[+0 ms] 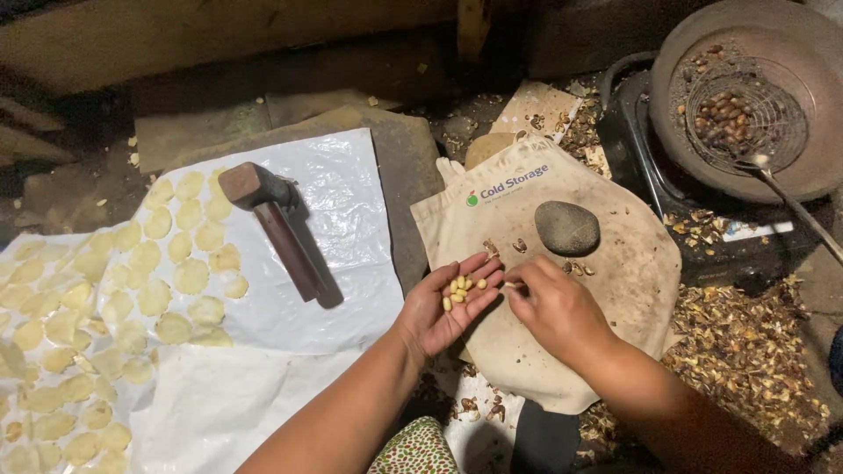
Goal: Cracking nuts with a stone and flattening the kernels with a wooden mallet on a plastic sheet
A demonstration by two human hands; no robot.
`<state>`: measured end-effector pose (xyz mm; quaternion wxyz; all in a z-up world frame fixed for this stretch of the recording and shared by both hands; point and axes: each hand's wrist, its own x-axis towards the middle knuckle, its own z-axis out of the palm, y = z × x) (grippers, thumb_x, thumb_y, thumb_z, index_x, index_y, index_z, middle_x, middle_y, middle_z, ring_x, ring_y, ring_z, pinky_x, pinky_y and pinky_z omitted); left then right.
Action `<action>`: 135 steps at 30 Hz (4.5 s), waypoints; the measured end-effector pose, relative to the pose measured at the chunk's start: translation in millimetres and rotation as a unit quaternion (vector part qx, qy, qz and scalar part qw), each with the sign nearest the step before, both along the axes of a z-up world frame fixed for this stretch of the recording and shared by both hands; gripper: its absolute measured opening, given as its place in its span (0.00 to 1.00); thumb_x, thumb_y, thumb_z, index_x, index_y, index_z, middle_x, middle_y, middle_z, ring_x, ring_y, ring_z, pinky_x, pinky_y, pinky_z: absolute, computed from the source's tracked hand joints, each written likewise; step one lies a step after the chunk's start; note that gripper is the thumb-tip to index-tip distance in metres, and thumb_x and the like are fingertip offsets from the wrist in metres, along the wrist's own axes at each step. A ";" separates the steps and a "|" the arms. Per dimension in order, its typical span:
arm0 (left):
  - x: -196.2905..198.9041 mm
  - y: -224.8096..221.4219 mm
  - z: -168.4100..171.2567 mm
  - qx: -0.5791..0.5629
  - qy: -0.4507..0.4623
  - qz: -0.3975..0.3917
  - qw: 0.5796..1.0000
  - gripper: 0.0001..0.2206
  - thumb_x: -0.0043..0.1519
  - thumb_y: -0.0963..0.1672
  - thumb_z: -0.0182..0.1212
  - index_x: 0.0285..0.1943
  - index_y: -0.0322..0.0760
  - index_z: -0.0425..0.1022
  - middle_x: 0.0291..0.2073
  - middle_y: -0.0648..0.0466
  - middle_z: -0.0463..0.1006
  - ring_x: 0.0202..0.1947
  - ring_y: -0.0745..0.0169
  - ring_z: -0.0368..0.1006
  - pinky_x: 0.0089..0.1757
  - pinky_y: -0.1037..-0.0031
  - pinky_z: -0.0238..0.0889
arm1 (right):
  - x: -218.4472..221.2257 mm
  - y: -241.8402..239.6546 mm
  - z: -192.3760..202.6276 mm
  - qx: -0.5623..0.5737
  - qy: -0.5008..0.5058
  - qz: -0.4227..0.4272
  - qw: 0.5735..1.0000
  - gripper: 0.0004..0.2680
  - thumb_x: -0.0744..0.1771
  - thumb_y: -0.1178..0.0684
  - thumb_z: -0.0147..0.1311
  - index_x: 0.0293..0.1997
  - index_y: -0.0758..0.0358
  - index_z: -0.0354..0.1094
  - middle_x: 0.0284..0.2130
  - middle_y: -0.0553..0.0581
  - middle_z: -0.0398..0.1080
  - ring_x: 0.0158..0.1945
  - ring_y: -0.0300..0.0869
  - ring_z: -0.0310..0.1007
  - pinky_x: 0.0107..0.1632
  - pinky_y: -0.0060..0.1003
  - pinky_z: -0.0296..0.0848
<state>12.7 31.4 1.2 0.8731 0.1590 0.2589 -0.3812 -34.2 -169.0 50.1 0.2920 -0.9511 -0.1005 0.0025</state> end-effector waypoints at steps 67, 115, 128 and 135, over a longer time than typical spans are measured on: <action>191.6 178.7 -19.3 0.767 -0.537 0.017 0.352 0.04 0.62 0.46 0.65 0.39 0.45 0.77 0.34 0.58 0.74 0.44 0.56 0.72 0.49 0.66 0.64 | 202.3 221.7 128.0 0.137 0.078 -0.236 0.959 0.12 0.72 0.48 0.48 0.46 0.70 0.62 0.18 0.60 0.66 0.15 0.46 0.66 0.19 0.39 0.64; 162.8 242.9 11.6 0.808 -0.477 0.018 0.346 0.10 0.67 0.39 0.54 0.56 0.42 0.74 0.42 0.53 0.75 0.51 0.55 0.72 0.52 0.67 0.66 | 217.0 286.0 39.4 0.022 0.159 -0.172 0.972 0.17 0.69 0.37 0.51 0.48 0.64 0.68 0.30 0.66 0.76 0.39 0.60 0.80 0.41 0.57 0.76; 164.2 223.5 10.1 0.827 -0.496 0.014 0.265 0.14 0.59 0.44 0.69 0.49 0.41 0.69 0.39 0.53 0.74 0.48 0.52 0.72 0.48 0.62 0.65 | 200.4 278.5 113.0 0.280 -0.245 -0.082 0.925 0.12 0.77 0.60 0.45 0.55 0.76 0.40 0.32 0.64 0.65 0.23 0.43 0.65 0.23 0.34 0.71; 148.1 240.7 -7.2 0.819 -0.464 0.026 0.337 0.03 0.68 0.43 0.55 0.47 0.41 0.70 0.40 0.52 0.71 0.46 0.52 0.71 0.46 0.66 0.66 | 218.3 286.2 48.5 -0.064 0.172 -0.142 0.973 0.20 0.69 0.37 0.50 0.56 0.68 0.65 0.40 0.75 0.75 0.48 0.66 0.77 0.45 0.59 0.76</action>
